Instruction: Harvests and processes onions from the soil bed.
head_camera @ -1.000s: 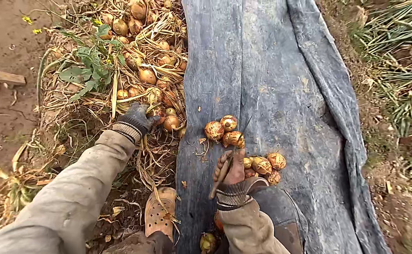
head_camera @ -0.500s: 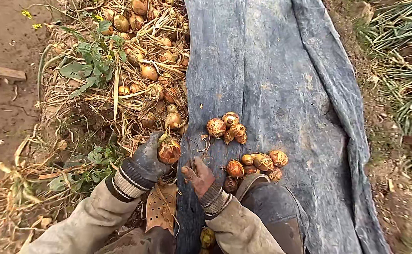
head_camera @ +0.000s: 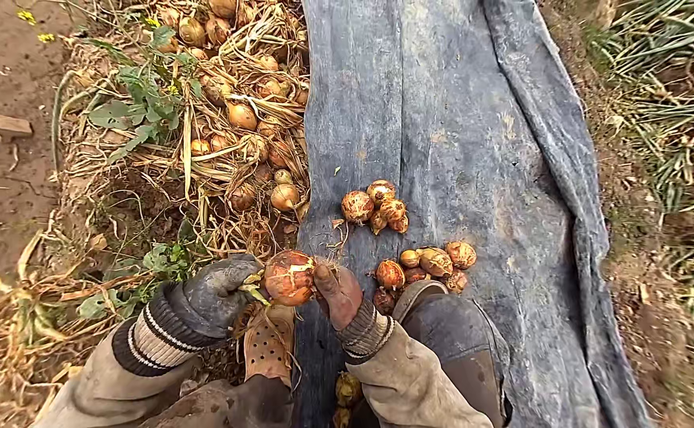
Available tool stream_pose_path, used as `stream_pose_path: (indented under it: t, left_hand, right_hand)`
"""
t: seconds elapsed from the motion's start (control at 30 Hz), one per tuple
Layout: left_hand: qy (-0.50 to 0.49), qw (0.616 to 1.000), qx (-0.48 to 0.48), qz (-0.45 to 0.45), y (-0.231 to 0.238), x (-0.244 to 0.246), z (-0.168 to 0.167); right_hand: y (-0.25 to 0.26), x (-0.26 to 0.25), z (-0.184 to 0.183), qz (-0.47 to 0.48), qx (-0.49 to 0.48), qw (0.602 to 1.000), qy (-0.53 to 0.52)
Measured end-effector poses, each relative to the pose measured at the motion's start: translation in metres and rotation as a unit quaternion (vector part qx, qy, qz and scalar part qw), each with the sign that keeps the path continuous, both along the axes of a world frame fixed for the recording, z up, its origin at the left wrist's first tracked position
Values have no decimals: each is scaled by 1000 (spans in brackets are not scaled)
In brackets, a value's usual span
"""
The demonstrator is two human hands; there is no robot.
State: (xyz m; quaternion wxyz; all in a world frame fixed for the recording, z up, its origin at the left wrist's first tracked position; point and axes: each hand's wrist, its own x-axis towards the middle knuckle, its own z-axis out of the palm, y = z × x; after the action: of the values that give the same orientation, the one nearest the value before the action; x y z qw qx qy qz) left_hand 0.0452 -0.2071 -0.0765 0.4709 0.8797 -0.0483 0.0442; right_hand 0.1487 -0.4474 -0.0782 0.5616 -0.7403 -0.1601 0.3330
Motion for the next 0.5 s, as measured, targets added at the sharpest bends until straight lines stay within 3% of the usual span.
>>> stream_pose_path:
  t: [0.07,0.13,0.23,0.3,0.37,0.43,0.5]
  left_hand:
    - [47,998,-52,-9,2,0,8]
    - [14,998,-57,-4,5,5,5]
    - [-54,994,89,38,15,13,5]
    - [-20,976,179,125,17,21,11]
    - [64,952,171,246,22,35,10]
    - [86,946,166,264,27,46,10]
    - [94,973,160,138,12,56,23]
  right_hand:
    - [3,-2,-3,-15,15,1000,2]
    - [7,-5,-1,-18,35,999,30]
    - [8,-5,-2,-34,33,993,108]
    - [6,-3,-4,-66,37,990,118]
    - [2,0,-8,-89,0,990,105]
    - [2,5,-18,3,-114,989,90]
    - [7,10,-26,129,-196,965,114]
